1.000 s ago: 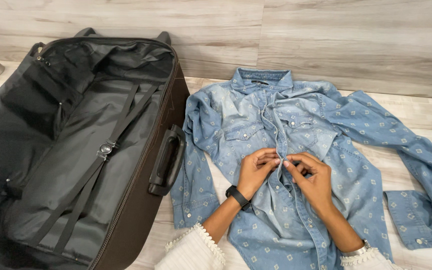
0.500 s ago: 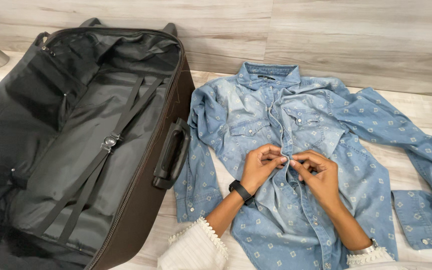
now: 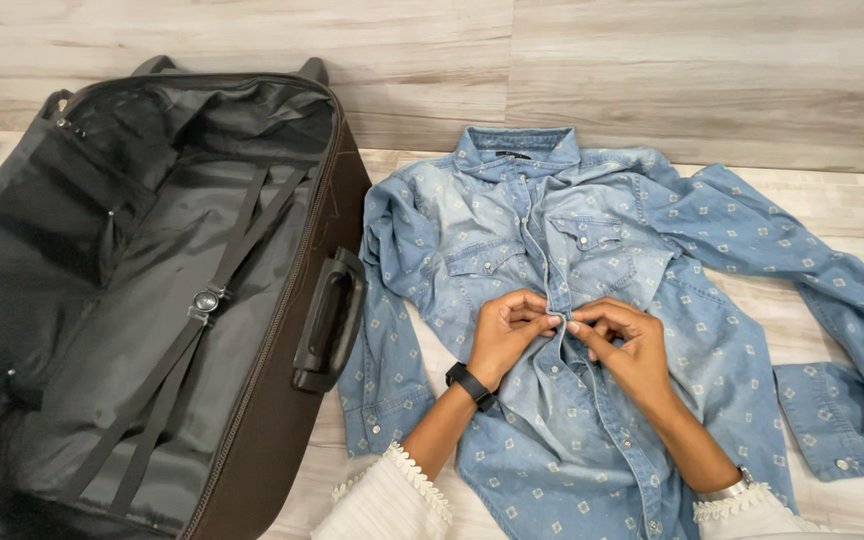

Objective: The person opens a brown suitcase and lays it flat on a tiled floor. They then pick up a light blue patterned denim shirt, button it up, and fold it neatly. The folded shirt is placed on the floor next to the open suitcase.

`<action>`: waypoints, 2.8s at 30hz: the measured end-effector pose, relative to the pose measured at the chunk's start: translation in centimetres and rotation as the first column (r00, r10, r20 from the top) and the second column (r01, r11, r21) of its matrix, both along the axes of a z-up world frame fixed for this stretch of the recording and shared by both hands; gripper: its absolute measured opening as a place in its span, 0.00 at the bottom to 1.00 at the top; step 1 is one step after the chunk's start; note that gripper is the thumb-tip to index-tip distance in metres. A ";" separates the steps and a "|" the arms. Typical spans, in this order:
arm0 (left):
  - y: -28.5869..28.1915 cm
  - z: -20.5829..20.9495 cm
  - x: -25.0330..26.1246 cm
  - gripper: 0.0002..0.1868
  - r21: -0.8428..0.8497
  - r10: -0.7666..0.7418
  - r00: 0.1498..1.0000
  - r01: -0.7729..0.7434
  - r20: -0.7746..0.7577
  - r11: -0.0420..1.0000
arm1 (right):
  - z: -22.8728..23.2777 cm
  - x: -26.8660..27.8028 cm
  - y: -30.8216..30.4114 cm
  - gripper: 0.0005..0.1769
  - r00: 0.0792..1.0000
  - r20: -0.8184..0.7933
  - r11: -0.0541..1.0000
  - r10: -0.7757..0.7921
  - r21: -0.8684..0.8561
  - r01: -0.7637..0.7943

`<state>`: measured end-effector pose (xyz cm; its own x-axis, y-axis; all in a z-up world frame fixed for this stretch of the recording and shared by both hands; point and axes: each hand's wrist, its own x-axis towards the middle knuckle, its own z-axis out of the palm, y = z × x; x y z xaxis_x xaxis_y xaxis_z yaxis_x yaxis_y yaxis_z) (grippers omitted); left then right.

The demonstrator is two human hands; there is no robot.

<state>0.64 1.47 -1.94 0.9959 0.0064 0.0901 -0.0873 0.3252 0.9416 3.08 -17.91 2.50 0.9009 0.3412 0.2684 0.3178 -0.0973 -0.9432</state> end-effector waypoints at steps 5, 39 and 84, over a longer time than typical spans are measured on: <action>0.1 0.1 0.1 0.06 0.007 0.001 1.000 -0.001 -0.003 1.000 | 0.4 0.0 0.0 0.06 1.000 -0.013 0.999 0.027 0.036 -0.027; 8.5 9.5 -7.5 0.20 0.783 0.537 0.790 -0.522 0.295 0.338 | 7.4 0.0 -12.2 0.13 0.943 0.147 0.873 -0.299 -0.357 0.333; 17.5 25.0 4.6 0.15 0.019 0.078 0.920 -0.093 0.385 0.996 | 19.5 14.5 -20.1 0.01 0.943 0.211 0.802 -0.256 0.591 0.086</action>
<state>5.20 19.01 23.08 0.8810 0.0796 0.4664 -0.4697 0.2669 0.8415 17.62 -38.02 22.02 0.7928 -0.1019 0.6009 0.5941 0.3488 -0.7248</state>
